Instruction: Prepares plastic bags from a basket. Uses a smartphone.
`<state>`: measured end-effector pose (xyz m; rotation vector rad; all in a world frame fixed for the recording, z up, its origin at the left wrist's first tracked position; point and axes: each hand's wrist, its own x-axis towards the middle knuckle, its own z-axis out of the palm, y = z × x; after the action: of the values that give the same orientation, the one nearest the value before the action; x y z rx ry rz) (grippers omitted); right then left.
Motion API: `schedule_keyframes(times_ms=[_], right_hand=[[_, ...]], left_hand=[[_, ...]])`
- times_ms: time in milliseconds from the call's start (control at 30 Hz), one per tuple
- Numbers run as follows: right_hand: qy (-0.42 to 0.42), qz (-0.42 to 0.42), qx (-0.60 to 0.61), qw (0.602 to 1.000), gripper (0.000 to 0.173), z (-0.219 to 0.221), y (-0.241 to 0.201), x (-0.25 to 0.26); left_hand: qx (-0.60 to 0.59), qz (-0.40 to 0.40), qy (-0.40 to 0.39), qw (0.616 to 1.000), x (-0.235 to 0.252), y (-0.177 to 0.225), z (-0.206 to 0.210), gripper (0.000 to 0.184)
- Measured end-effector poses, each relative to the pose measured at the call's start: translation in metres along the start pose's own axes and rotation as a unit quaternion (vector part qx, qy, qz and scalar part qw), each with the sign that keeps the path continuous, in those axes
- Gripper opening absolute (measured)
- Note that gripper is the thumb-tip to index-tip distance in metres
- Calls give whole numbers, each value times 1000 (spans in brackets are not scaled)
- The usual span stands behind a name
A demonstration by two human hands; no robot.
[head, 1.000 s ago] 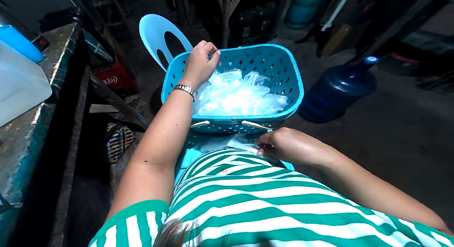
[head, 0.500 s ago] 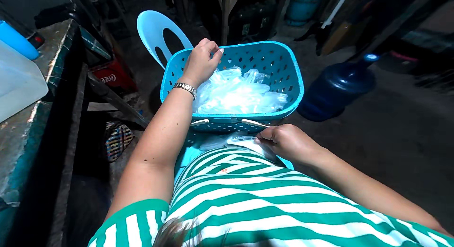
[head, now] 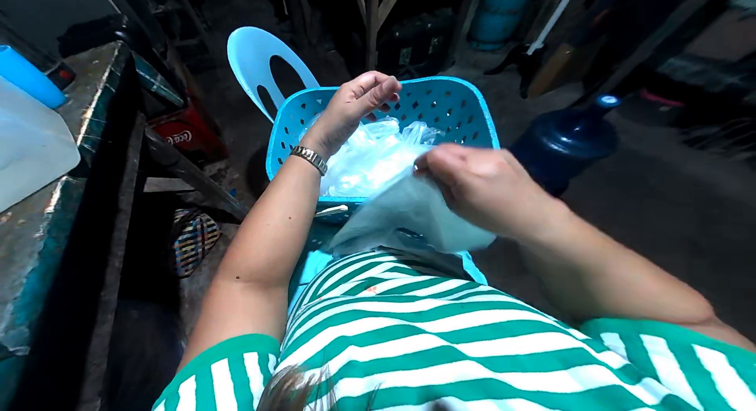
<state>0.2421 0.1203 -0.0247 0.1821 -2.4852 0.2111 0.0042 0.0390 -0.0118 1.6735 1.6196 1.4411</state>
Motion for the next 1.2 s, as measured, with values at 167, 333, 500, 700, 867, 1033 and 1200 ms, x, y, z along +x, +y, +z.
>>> schedule_keyframes(times_ms=[167, 333, 500, 700, 867, 1033, 1200], right_hand=[[-128, 33, 36, 991, 19, -13, 34, 90], [-23, 119, 156, 980, 35, -1, 67, 143], [-15, 243, 361, 900, 35, 22, 87, 133], [26, 266, 345, 900, 11, 43, 84, 119], [51, 243, 310, 918, 18, 48, 77, 118], [44, 253, 271, 928, 20, 49, 74, 116], [53, 263, 306, 913, 21, 50, 75, 118]], left_hand=[[-130, 11, -109, 985, -12, 12, 3, 82], [-115, -120, 151, 975, -10, 22, 9, 28], [-181, -160, 254, 937, -5, 16, -4, 26], [-196, -158, 271, 929, -4, 16, 6, 44], [-214, -148, 278, 925, -3, 16, 7, 46], [-212, -104, 299, 924, -4, 13, 8, 23], [-231, -130, 259, 929, -5, 17, 8, 22]])
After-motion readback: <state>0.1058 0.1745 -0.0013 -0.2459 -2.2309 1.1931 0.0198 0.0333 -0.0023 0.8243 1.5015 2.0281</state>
